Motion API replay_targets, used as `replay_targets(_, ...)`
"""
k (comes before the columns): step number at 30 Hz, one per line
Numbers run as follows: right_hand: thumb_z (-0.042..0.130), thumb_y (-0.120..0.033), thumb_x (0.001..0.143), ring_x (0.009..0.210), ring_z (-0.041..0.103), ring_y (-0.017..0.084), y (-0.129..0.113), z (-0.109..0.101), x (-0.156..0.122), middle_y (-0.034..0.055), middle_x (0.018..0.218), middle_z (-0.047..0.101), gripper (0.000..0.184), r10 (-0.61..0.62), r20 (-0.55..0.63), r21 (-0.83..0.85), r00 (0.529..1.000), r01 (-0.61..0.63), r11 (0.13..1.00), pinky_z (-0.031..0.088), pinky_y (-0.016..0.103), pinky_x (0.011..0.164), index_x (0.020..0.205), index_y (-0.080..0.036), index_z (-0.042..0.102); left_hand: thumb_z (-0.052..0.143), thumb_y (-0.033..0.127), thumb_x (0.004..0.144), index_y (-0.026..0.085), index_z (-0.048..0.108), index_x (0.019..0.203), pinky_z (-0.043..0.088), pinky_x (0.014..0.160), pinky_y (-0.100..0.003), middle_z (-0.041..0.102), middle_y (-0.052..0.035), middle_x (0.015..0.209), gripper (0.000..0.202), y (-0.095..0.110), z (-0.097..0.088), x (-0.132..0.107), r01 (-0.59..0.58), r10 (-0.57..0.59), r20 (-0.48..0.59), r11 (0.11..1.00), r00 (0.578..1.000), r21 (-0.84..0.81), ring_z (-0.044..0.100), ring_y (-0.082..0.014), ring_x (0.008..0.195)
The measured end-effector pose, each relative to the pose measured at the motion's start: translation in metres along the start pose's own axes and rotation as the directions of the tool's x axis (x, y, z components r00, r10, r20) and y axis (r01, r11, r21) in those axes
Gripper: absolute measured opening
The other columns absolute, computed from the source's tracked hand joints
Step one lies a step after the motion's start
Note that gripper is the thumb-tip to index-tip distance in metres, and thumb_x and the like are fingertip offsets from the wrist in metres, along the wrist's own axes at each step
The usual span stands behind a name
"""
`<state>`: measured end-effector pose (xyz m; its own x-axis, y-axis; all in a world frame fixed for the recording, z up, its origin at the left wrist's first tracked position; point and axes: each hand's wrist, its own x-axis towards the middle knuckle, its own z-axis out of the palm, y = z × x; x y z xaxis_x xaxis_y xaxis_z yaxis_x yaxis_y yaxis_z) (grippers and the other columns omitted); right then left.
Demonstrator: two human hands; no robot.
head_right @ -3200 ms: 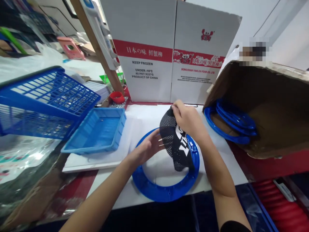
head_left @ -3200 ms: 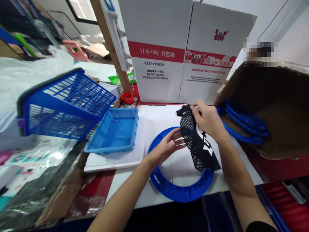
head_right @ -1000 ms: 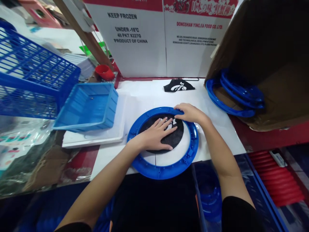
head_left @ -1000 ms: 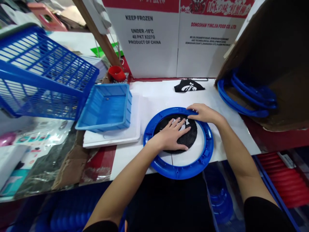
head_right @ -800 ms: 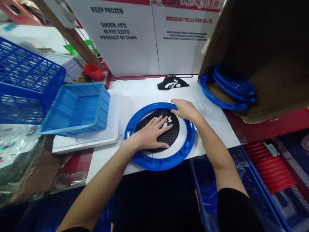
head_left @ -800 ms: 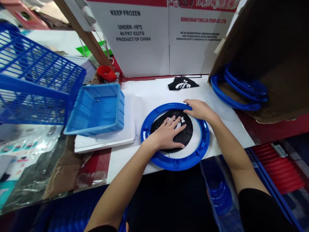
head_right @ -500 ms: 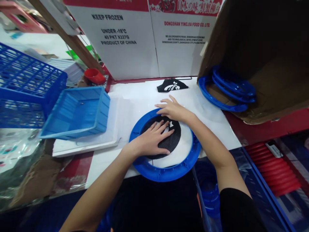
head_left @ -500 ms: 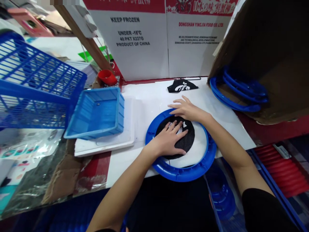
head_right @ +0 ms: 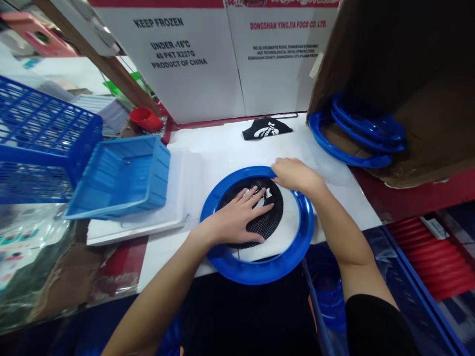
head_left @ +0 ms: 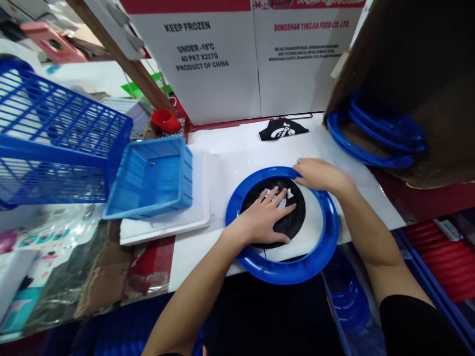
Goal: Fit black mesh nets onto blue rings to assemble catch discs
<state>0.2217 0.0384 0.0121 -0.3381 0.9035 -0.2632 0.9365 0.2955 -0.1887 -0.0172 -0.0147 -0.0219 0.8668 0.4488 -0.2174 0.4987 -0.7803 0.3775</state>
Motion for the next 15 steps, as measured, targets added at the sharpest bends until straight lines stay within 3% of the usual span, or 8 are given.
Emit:
replay_targets(3, 0.054, -0.023, 0.107, 0.137, 0.058, 0.038, -0.010, 0.007, 0.017, 0.0145, 0.152, 0.065, 0.027, -0.159, -0.264, -0.059, 0.951, 0.149, 0.987, 0.044, 0.053, 0.112, 0.125, -0.022, 0.073, 0.082, 0.061, 0.090, 0.029, 0.041, 0.170, 0.013, 0.137, -0.062, 0.013, -0.0159, 0.184, 0.096, 0.004, -0.002, -0.001, -0.044, 0.044, 0.044, 0.999, 0.998, -0.001, 0.009, -0.0432, 0.170)
replay_targets(6, 0.055, -0.031, 0.108, 0.142, 0.053, 0.040, 0.004, 0.007, 0.013, 0.0164, 0.159, 0.059, 0.033, -0.063, -0.393, -0.038, 0.918, 0.052, 0.998, 0.043, 0.056, 0.116, 0.134, -0.019, 0.071, 0.082, 0.057, 0.091, 0.028, 0.042, 0.169, 0.014, 0.137, -0.060, 0.015, -0.0148, 0.183, 0.093, 0.007, -0.003, 0.000, -0.091, 0.092, 0.060, 0.996, 0.994, -0.018, 0.011, -0.0401, 0.171)
replay_targets(8, 0.056, -0.041, 0.108, 0.134, 0.060, 0.041, 0.020, 0.002, 0.004, 0.0199, 0.145, 0.068, 0.038, 0.081, -0.335, 0.029, 0.939, -0.076, 0.997, 0.048, 0.053, 0.111, 0.134, -0.017, 0.071, 0.083, 0.058, 0.090, 0.028, 0.043, 0.168, 0.013, 0.137, -0.062, 0.016, -0.0149, 0.183, 0.093, 0.007, -0.003, 0.001, -0.102, 0.104, 0.054, 0.994, 0.993, -0.030, 0.013, -0.0399, 0.171)
replay_targets(10, 0.061, -0.050, 0.105, 0.122, 0.067, 0.040, 0.033, -0.003, -0.004, 0.0212, 0.133, 0.073, 0.045, 0.176, -0.176, 0.085, 0.969, -0.163, 0.983, 0.052, 0.050, 0.103, 0.132, -0.017, 0.073, 0.084, 0.059, 0.088, 0.028, 0.045, 0.168, 0.010, 0.136, -0.066, 0.017, -0.0149, 0.183, 0.094, 0.007, -0.004, 0.001, -0.104, 0.106, 0.052, 0.994, 0.993, -0.035, 0.013, -0.0410, 0.171)
replay_targets(12, 0.066, -0.054, 0.102, 0.115, 0.071, 0.040, 0.040, -0.006, -0.006, 0.0212, 0.129, 0.076, 0.047, 0.183, -0.040, 0.115, 0.982, -0.178, 0.977, 0.054, 0.047, 0.097, 0.130, -0.017, 0.075, 0.085, 0.062, 0.087, 0.029, 0.044, 0.168, 0.008, 0.135, -0.071, 0.018, -0.0146, 0.183, 0.096, 0.005, -0.006, 0.001, -0.102, 0.103, 0.053, 0.994, 0.993, -0.029, 0.012, -0.0424, 0.170)
replay_targets(15, 0.063, -0.052, 0.103, 0.112, 0.072, 0.039, 0.038, -0.006, -0.002, 0.0206, 0.126, 0.077, 0.043, 0.144, -0.021, 0.135, 0.989, -0.140, 0.981, 0.053, 0.045, 0.092, 0.125, -0.018, 0.076, 0.082, 0.067, 0.088, 0.028, 0.040, 0.170, 0.009, 0.134, -0.073, 0.017, -0.0154, 0.183, 0.100, 0.003, -0.010, 0.000, -0.090, 0.090, 0.033, 0.996, 0.995, -0.001, 0.012, -0.0432, 0.170)
